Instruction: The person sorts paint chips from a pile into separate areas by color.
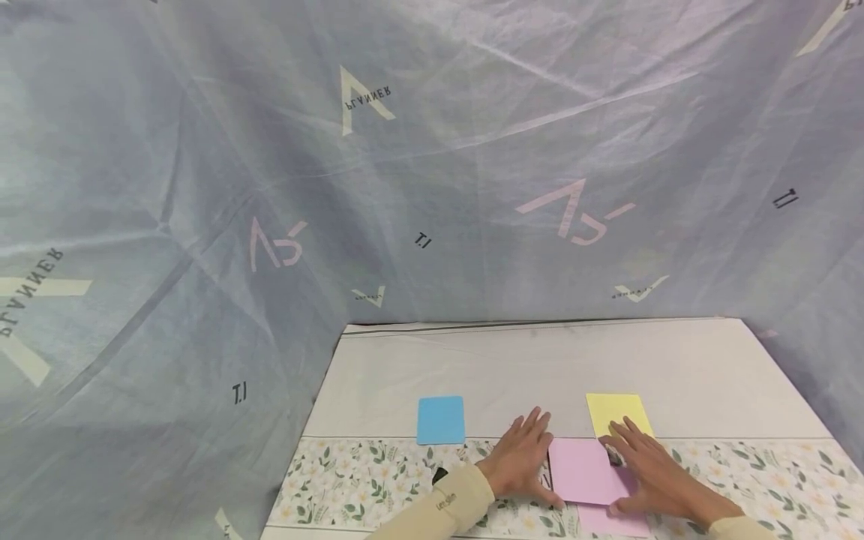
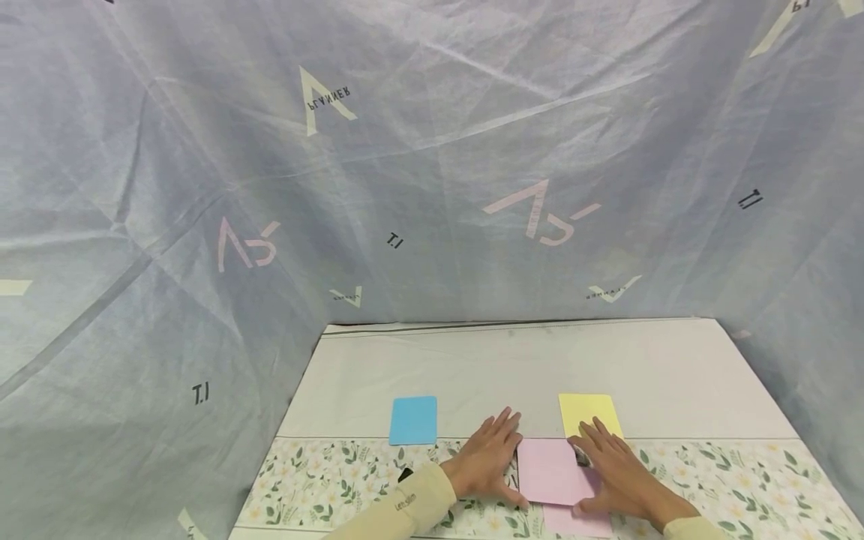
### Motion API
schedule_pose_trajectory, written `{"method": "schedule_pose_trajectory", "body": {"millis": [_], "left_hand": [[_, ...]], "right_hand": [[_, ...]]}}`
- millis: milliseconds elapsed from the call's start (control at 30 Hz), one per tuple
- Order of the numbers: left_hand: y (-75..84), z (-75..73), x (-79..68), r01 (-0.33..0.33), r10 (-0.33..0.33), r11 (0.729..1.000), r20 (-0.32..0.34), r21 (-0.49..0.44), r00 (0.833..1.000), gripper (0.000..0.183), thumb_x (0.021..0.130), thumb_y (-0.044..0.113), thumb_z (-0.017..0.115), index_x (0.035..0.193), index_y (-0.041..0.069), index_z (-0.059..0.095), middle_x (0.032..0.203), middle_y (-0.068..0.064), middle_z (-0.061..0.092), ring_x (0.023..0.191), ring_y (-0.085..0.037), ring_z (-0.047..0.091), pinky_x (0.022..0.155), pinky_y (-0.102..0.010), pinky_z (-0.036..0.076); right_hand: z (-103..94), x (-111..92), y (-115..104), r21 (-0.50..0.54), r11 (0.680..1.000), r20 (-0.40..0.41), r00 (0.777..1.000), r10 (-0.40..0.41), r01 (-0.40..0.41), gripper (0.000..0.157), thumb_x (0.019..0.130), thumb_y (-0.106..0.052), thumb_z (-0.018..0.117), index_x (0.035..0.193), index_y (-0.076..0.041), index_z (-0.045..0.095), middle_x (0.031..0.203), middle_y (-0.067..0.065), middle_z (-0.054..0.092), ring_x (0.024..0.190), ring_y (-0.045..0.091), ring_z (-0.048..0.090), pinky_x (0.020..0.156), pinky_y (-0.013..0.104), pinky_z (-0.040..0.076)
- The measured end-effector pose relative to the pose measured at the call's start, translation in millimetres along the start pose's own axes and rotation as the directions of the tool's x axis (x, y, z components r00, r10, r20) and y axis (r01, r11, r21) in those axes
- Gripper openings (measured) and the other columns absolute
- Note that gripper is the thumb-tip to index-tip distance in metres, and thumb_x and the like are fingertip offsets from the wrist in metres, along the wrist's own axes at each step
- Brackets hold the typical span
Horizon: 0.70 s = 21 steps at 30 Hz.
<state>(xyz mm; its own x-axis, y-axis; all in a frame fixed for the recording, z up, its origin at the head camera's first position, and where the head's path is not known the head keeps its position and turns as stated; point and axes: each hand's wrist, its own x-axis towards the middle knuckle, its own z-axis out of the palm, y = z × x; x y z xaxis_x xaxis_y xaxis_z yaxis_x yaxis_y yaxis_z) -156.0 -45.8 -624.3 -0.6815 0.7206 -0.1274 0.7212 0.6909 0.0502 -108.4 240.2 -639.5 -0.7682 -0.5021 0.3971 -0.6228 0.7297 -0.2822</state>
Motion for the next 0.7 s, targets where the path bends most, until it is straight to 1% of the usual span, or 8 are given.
{"method": "schedule_pose_trajectory", "body": {"millis": [67, 200, 267, 467, 500, 567, 633, 700], "left_hand": [[4.2, -0.2, -0.3, 0.001, -0.001, 1.0, 0.004, 0.008, 1.0, 0.104, 0.069, 0.09, 0.055, 0.145, 0.021, 0.044, 0.168, -0.004, 0.012, 0.155, -0.021, 0.0, 0.124, -0.038, 0.018], [11.6, 0.0, -0.7, 0.008, -0.008, 0.999, 0.001, 0.051, 1.0, 0.107, 0.065, 0.092, 0.053, 0.143, 0.019, 0.046, 0.167, -0.006, 0.014, 0.155, -0.022, 0.0, 0.124, -0.038, 0.019], [15.8, 1.3, -1.4, 0.012, -0.012, 0.998, 0.0, 0.066, 1.0, 0.109, 0.064, 0.093, 0.054, 0.143, 0.019, 0.047, 0.167, -0.006, 0.016, 0.155, -0.022, 0.001, 0.124, -0.038, 0.019], [24.5, 3.6, -2.7, 0.025, -0.025, 0.998, -0.007, 0.053, 1.0, 0.107, 0.066, 0.092, 0.055, 0.143, 0.018, 0.047, 0.167, -0.005, 0.014, 0.155, -0.022, -0.001, 0.124, -0.037, 0.018], [25.8, 3.8, -2.7, 0.025, -0.025, 0.998, -0.01, 0.055, 1.0, 0.107, 0.066, 0.092, 0.053, 0.144, 0.018, 0.047, 0.167, -0.005, 0.013, 0.155, -0.022, -0.001, 0.124, -0.038, 0.017], [28.6, 4.9, -2.6, 0.028, -0.027, 0.997, -0.014, 0.067, 1.0, 0.108, 0.067, 0.093, 0.05, 0.144, 0.018, 0.046, 0.167, -0.005, 0.013, 0.155, -0.023, -0.001, 0.124, -0.037, 0.018], [31.9, 6.5, -2.5, 0.028, -0.026, 0.996, -0.015, 0.086, 1.0, 0.11, 0.067, 0.094, 0.048, 0.145, 0.017, 0.045, 0.167, -0.006, 0.013, 0.155, -0.023, 0.0, 0.124, -0.038, 0.018], [35.1, 8.2, -1.8, 0.029, -0.027, 0.994, -0.02, 0.105, 0.999, 0.111, 0.066, 0.094, 0.046, 0.146, 0.017, 0.045, 0.167, -0.006, 0.014, 0.155, -0.023, 0.002, 0.124, -0.038, 0.018]], "right_hand": [[-0.3, -3, 1, -0.008, 1.0, -0.012, 1.0, -0.013, 0.013, 0.106, 0.054, -0.071, 0.084, 0.132, -0.003, 0.057, 0.134, 0.037, 0.051, 0.149, 0.004, -0.012, 0.112, 0.017, -0.012], [-0.4, -8, 0, -0.007, 1.0, -0.005, 1.0, 0.005, -0.005, 0.105, 0.054, -0.07, 0.084, 0.131, -0.004, 0.057, 0.133, 0.038, 0.052, 0.147, -0.001, -0.016, 0.112, 0.022, -0.014], [0.1, -12, 0, 0.006, 1.0, 0.007, 1.0, 0.022, -0.022, 0.106, 0.055, -0.069, 0.084, 0.133, -0.003, 0.056, 0.135, 0.038, 0.051, 0.147, 0.0, -0.017, 0.116, 0.032, -0.013], [-2.5, -18, 3, 0.045, 0.998, 0.039, 0.998, 0.048, -0.05, 0.108, 0.056, -0.07, 0.082, 0.137, -0.003, 0.054, 0.14, 0.035, 0.047, 0.151, 0.009, -0.012, 0.112, 0.022, -0.017], [-3.4, -19, 3, 0.051, 0.997, 0.047, 0.997, 0.057, -0.059, 0.109, 0.056, -0.071, 0.082, 0.137, -0.004, 0.054, 0.14, 0.035, 0.046, 0.152, 0.011, -0.011, 0.115, 0.027, -0.019], [-5.1, -21, 4, 0.069, 0.994, 0.073, 0.994, 0.085, -0.09, 0.109, 0.056, -0.072, 0.081, 0.138, -0.005, 0.053, 0.142, 0.033, 0.045, 0.153, 0.014, -0.01, 0.12, 0.051, -0.014], [-6.2, -23, 5, 0.072, 0.991, 0.09, 0.991, 0.102, -0.109, 0.11, 0.055, -0.073, 0.08, 0.138, -0.007, 0.053, 0.142, 0.033, 0.045, 0.154, 0.018, -0.008, 0.112, 0.074, 0.006], [-7.0, -24, 6, 0.081, 0.989, 0.098, 0.989, 0.115, -0.123, 0.11, 0.053, -0.073, 0.08, 0.138, -0.008, 0.054, 0.142, 0.032, 0.045, 0.154, 0.021, -0.007, 0.098, 0.08, 0.023]]}}
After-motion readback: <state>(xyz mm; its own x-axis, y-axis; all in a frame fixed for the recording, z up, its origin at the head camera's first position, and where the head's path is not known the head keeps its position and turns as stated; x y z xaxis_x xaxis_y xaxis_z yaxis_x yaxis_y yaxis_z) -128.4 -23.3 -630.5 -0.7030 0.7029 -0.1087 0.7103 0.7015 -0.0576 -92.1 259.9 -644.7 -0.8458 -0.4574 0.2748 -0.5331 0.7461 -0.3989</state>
